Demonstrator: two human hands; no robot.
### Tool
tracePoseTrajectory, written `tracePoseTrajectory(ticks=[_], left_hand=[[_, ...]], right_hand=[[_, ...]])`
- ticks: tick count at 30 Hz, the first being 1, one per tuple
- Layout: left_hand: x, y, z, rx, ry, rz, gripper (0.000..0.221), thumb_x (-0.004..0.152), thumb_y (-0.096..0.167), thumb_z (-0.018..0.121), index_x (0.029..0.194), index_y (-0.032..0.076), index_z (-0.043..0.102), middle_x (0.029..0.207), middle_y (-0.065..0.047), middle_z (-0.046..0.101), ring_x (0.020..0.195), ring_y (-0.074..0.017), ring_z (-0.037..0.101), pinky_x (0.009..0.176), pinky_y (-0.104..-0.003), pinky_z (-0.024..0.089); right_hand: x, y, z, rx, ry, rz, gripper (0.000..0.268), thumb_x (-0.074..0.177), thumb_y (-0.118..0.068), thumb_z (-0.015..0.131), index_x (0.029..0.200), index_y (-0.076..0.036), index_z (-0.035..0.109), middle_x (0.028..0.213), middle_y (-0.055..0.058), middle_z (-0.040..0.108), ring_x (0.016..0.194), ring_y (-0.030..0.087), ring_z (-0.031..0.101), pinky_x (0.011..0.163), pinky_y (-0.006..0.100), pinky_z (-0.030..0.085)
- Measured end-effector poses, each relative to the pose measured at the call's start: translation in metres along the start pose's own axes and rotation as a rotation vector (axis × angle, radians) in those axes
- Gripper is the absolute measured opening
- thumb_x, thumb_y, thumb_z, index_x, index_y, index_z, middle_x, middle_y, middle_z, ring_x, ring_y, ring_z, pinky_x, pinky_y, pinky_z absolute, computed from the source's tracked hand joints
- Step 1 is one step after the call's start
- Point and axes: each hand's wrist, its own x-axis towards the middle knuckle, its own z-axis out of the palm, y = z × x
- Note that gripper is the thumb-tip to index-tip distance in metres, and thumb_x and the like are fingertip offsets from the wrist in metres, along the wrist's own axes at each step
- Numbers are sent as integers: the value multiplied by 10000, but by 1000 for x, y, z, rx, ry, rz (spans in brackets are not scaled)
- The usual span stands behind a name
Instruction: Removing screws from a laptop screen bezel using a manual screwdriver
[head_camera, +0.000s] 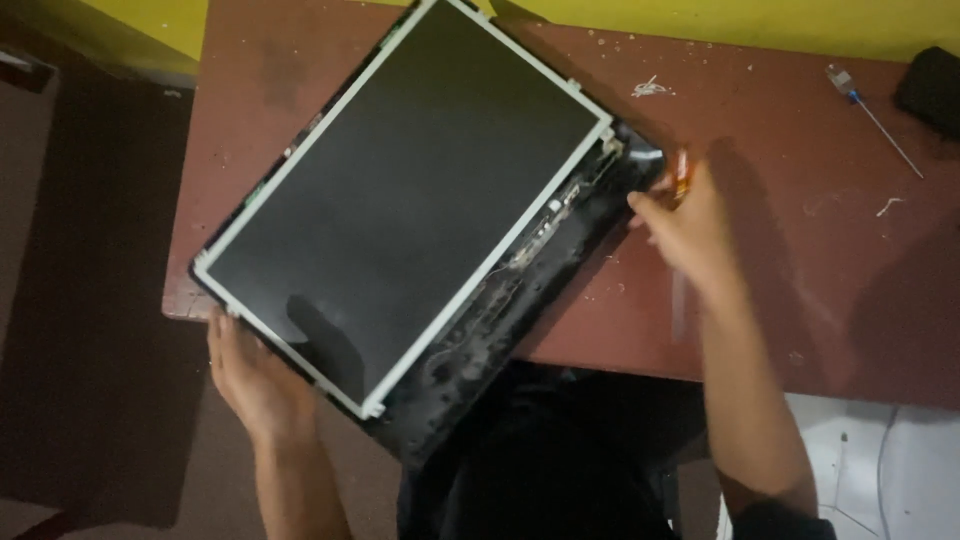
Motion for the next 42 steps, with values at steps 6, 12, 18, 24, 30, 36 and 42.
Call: tracePoseTrajectory(ticks=[6, 12, 18, 24, 30, 36, 42], left_hand=[[13, 10, -12, 286, -92, 68, 557, 1188, 282, 424, 1617, -15, 229, 1591, -418, 262, 1512, -564, 137, 1198, -675, 71], [-25, 16, -9, 739, 23, -37, 753, 960, 565, 468, 1542, 89, 436, 1570, -130, 450, 1435, -321, 458, 1096, -489, 415], [-88, -37, -61, 484, 305, -78, 399, 1005, 328, 622, 1298, 57, 621, 1262, -133, 662, 1194, -225, 643, 978, -350, 563], [-95, -69, -79, 1295, 64, 289, 682, 774, 54, 805, 1430, -30, 641, 1266, -210, 705, 1204, -326, 656, 1039, -382, 490], [-54, -59, -48, 121, 228, -20, 548, 1008, 413, 469, 1435, 91, 590, 1424, -109, 624, 1314, -255, 612, 1104, -405, 500], [-8, -61, -29, 224, 305, 202, 202, 1030, 299, 592, 1197, 196, 639, 1288, -66, 677, 1191, -240, 670, 1012, -394, 578], [31, -61, -25, 620, 146, 409, 229, 1142, 292, 516, 1225, 80, 533, 1229, -101, 568, 1174, -249, 563, 1060, -420, 426]], right_hand=[[23, 4, -18, 28, -5, -159, 453, 924, -89, 774, 1225, 76, 478, 1211, 260, 680, 907, 323, 722, 670, 386, 632], [43, 18, -14, -75, -219, -70, 281, 961, -172, 721, 965, -206, 442, 911, -58, 471, 834, 103, 460, 834, 283, 339], [31, 28, -14, 44, -212, -91, 320, 874, -43, 710, 947, -187, 434, 976, -7, 513, 1014, 140, 552, 914, 290, 366], [-3, 29, -25, 119, -205, -52, 348, 802, -12, 714, 917, -182, 433, 979, 5, 528, 926, 125, 516, 861, 294, 376], [-41, 33, -43, -27, -196, 73, 357, 823, -29, 761, 930, -187, 460, 1020, -20, 601, 909, 128, 538, 856, 300, 388], [-79, 51, -46, 5, -216, 97, 289, 867, -76, 787, 965, -142, 523, 982, 8, 583, 888, 130, 545, 864, 292, 421], [-96, 34, -41, 3, -306, 130, 209, 1018, -215, 656, 938, -154, 473, 821, -5, 578, 712, 118, 554, 729, 288, 437]])
